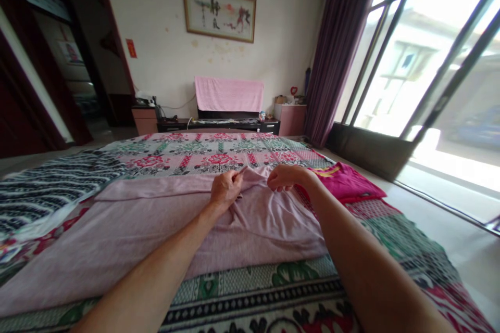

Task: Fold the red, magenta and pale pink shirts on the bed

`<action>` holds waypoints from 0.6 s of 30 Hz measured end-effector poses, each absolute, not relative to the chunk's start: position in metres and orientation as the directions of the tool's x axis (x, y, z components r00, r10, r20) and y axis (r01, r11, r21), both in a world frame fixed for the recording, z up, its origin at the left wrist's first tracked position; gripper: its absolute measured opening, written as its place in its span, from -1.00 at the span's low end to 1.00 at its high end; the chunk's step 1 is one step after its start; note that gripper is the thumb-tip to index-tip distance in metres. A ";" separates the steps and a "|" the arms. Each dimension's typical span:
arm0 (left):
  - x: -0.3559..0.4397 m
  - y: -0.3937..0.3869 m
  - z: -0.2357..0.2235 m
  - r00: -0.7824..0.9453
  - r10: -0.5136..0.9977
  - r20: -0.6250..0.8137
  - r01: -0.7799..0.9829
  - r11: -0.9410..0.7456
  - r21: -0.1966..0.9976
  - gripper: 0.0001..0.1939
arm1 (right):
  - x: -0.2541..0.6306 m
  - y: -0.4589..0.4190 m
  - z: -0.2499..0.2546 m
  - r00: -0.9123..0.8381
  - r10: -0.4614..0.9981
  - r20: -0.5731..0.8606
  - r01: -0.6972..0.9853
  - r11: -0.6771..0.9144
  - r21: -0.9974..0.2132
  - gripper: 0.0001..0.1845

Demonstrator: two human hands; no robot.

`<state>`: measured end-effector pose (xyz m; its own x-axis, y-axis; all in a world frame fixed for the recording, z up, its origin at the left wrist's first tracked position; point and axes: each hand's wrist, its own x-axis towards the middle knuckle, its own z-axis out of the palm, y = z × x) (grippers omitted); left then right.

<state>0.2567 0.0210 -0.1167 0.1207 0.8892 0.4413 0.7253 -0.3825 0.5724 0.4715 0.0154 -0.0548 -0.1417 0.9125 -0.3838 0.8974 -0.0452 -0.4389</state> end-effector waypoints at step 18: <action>0.263 0.022 -0.118 0.151 0.909 0.388 0.576 -0.400 0.713 -0.73 | 0.466 0.016 -0.084 -0.096 0.964 -0.249 0.854 -0.049 -0.518 -0.74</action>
